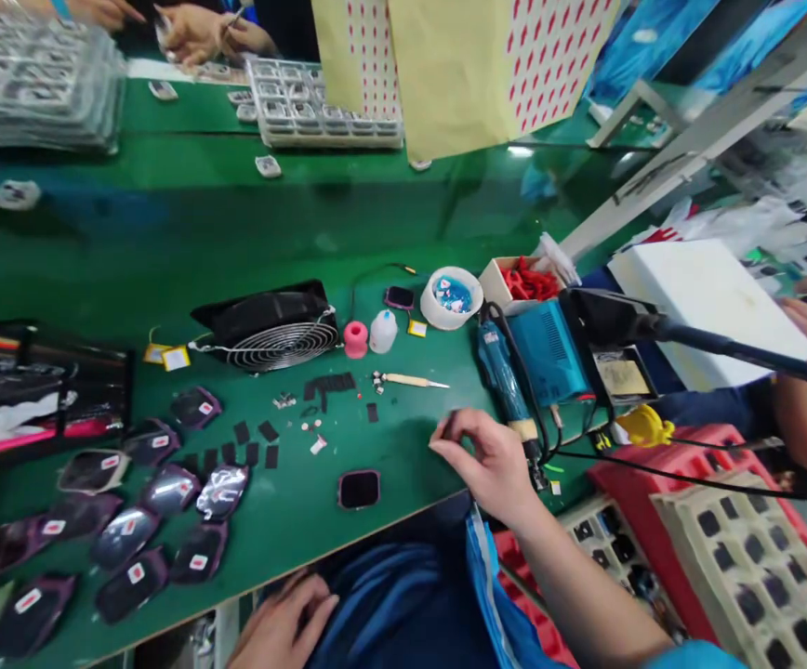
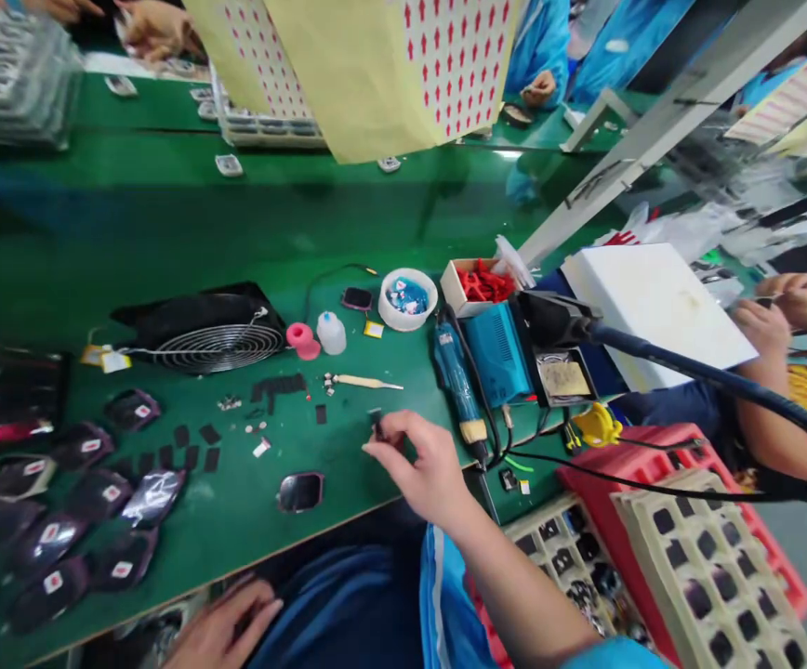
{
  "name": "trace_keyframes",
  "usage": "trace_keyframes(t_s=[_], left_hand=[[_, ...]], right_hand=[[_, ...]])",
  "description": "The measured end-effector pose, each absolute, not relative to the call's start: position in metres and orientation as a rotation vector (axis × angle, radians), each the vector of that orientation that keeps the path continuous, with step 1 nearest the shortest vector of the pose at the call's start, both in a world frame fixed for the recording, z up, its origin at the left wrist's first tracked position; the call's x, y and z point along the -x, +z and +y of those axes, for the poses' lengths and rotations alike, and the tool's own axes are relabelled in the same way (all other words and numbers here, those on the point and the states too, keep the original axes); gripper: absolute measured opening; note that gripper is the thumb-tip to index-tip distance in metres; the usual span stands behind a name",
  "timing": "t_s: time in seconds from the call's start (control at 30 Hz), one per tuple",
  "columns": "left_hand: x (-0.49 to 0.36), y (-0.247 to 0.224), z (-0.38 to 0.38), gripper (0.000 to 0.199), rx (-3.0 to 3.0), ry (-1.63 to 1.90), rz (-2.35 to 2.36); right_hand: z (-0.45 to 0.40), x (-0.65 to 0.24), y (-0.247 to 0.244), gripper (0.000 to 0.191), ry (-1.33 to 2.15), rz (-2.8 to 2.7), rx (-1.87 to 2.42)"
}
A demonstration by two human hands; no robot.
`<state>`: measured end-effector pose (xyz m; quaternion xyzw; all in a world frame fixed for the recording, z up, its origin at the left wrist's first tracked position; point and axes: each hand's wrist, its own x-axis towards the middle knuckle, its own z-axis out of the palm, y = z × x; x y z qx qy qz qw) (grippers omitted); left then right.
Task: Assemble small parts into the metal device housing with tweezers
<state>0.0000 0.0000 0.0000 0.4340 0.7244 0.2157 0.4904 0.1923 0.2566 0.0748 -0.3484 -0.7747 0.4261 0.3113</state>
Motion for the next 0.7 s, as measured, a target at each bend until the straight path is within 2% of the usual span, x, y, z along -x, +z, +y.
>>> trace_keyframes(t_s=[0.13,0.27,0.33,0.53,0.7], left_hand=[[0.000,0.051,0.002,0.022,-1.230,0.720,1.612],[0.008,0.084,0.037,0.009,-1.428,1.068,1.796],[0.010,0.081,0.058,0.003,-1.580,1.181,1.875],[0.008,0.048,0.087,0.033,-1.864,1.040,1.917],[0.004,0.041,0.089,0.032,-1.870,1.039,1.977]], right_hand=[[0.259,-0.196,0.060,0.012,1.180,-1.957,0.835],[0.258,-0.203,0.046,0.015,1.195,-1.954,0.823],[0.255,-0.205,0.045,0.016,1.195,-1.948,0.810],[0.253,-0.205,0.047,0.014,1.168,-1.920,0.788],[0.257,-0.207,0.049,0.031,1.191,-1.996,0.810]])
